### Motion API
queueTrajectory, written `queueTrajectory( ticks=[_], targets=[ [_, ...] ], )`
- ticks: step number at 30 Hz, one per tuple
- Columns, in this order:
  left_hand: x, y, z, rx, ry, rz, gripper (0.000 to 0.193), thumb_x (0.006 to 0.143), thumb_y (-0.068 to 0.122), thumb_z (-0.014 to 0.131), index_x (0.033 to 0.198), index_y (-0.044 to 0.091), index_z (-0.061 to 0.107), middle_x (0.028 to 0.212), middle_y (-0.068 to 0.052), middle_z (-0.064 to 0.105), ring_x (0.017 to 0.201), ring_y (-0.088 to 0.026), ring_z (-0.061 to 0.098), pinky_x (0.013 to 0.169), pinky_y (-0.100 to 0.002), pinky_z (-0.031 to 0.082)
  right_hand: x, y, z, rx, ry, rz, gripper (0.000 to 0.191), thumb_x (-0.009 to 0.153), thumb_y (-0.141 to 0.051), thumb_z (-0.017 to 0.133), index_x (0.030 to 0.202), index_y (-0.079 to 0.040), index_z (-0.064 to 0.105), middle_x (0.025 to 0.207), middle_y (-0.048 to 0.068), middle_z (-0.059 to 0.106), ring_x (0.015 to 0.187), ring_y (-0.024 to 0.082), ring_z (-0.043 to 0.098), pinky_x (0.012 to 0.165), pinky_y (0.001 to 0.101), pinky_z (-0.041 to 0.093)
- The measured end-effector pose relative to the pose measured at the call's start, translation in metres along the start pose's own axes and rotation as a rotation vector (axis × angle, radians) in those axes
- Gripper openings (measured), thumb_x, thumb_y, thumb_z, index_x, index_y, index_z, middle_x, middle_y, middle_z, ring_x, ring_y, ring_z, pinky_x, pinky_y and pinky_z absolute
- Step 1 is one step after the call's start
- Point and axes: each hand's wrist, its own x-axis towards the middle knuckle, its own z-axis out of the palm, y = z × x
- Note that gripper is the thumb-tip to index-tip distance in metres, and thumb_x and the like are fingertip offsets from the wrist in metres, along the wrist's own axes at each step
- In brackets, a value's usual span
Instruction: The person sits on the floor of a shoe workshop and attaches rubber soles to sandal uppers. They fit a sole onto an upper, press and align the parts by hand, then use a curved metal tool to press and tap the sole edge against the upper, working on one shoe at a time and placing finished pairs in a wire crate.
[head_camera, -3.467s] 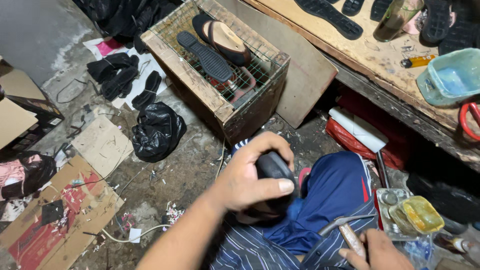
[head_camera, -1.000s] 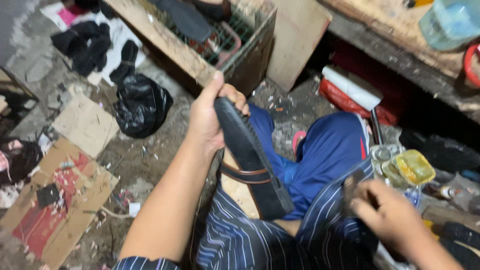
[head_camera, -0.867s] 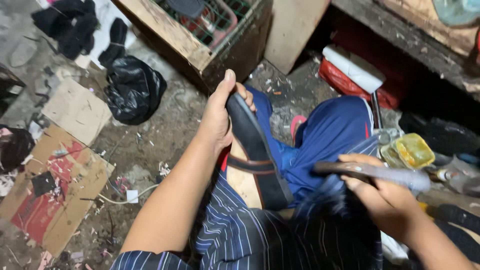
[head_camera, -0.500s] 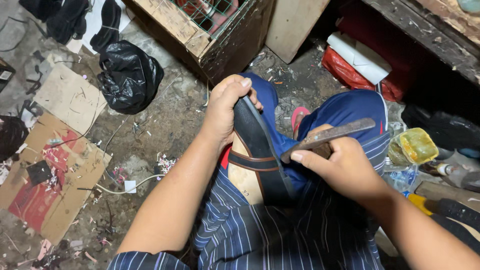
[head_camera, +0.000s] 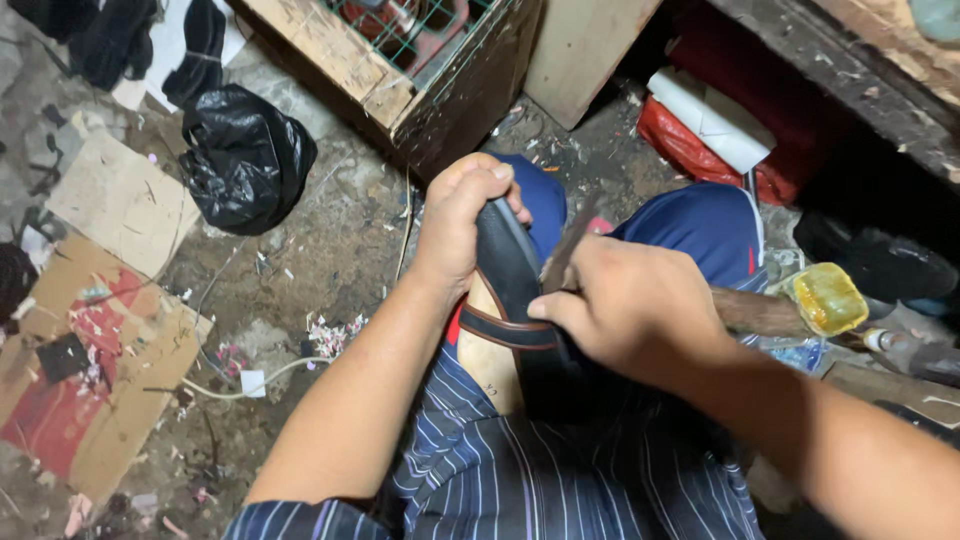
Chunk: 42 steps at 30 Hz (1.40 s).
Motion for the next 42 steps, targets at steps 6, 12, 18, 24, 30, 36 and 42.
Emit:
queueTrajectory(
  ticks=[6, 12, 18, 24, 30, 36, 42],
  targets=[
    [-0.001, 0.017, -0.027, -0.172, 0.038, 0.142, 0.018, 0.089, 0.022, 0.06, 0.082, 0.005, 0.06, 0.073, -0.014, 0.062, 0.071, -0.028, 0.065, 0.074, -0.043, 0.057, -0.033, 0.04, 0.021, 0.466, 0.317, -0.264, 0.029, 0.09, -0.022, 0.069, 0.111, -0.002, 0.07, 0.114, 0.02, 0.07, 0.104, 0.034, 0.068, 0.089, 0.0403, 0.052],
    [-0.017, 0.053, -0.053, -0.376, 0.108, 0.267, 0.019, 0.088, 0.027, 0.06, 0.084, 0.009, 0.056, 0.078, -0.012, 0.06, 0.078, -0.029, 0.06, 0.083, -0.047, 0.054, -0.119, 0.082, 0.063, 0.197, 0.418, 0.105, 0.053, 0.077, -0.029, 0.078, 0.123, -0.006, 0.062, 0.109, 0.018, 0.067, 0.103, 0.036, 0.066, 0.087, 0.0406, 0.052],
    [-0.025, 0.067, -0.042, -0.462, 0.03, 0.308, 0.02, 0.088, 0.028, 0.06, 0.085, 0.008, 0.055, 0.082, -0.011, 0.058, 0.081, -0.028, 0.059, 0.088, -0.048, 0.052, -0.135, 0.092, 0.081, 0.073, 0.474, 0.036, 0.046, 0.076, -0.029, 0.08, 0.116, -0.013, 0.065, 0.111, 0.015, 0.066, 0.103, 0.033, 0.067, 0.087, 0.0375, 0.053],
    [-0.025, 0.071, -0.006, -0.555, -0.257, 0.378, 0.025, 0.092, 0.031, 0.057, 0.097, 0.006, 0.057, 0.092, -0.012, 0.061, 0.092, -0.029, 0.061, 0.098, -0.048, 0.052, -0.094, 0.075, 0.063, 1.771, -0.156, -0.217, 0.052, 0.11, -0.036, 0.052, 0.139, 0.007, 0.049, 0.129, 0.026, 0.066, 0.111, 0.035, 0.069, 0.089, 0.0419, 0.057],
    [-0.024, 0.071, 0.029, -0.376, -0.199, 0.329, 0.042, 0.089, 0.036, 0.058, 0.119, 0.006, 0.058, 0.113, -0.013, 0.068, 0.112, -0.027, 0.067, 0.102, -0.048, 0.052, -0.065, 0.058, 0.062, 1.893, -0.086, -0.154, 0.065, 0.093, -0.026, 0.06, 0.146, 0.005, 0.041, 0.124, 0.023, 0.064, 0.102, 0.033, 0.071, 0.086, 0.047, 0.061],
    [-0.031, 0.042, 0.031, -0.175, -0.007, 0.244, 0.024, 0.101, 0.013, 0.066, 0.121, 0.001, 0.059, 0.11, -0.009, 0.068, 0.102, -0.02, 0.066, 0.097, -0.038, 0.054, -0.054, 0.092, 0.06, 1.528, 0.239, -0.026, 0.075, 0.081, -0.011, 0.067, 0.151, 0.003, 0.044, 0.117, 0.023, 0.066, 0.095, 0.03, 0.069, 0.088, 0.0453, 0.058],
    [-0.033, 0.041, 0.03, -0.365, -0.181, 0.292, 0.028, 0.1, 0.009, 0.07, 0.124, 0.003, 0.056, 0.117, -0.011, 0.067, 0.111, -0.026, 0.065, 0.104, -0.043, 0.05, -0.061, 0.099, 0.066, 2.176, 0.037, -0.104, 0.079, 0.089, -0.036, 0.066, 0.151, -0.002, 0.032, 0.136, 0.021, 0.063, 0.11, 0.037, 0.069, 0.08, 0.056, 0.059]
  ],
)
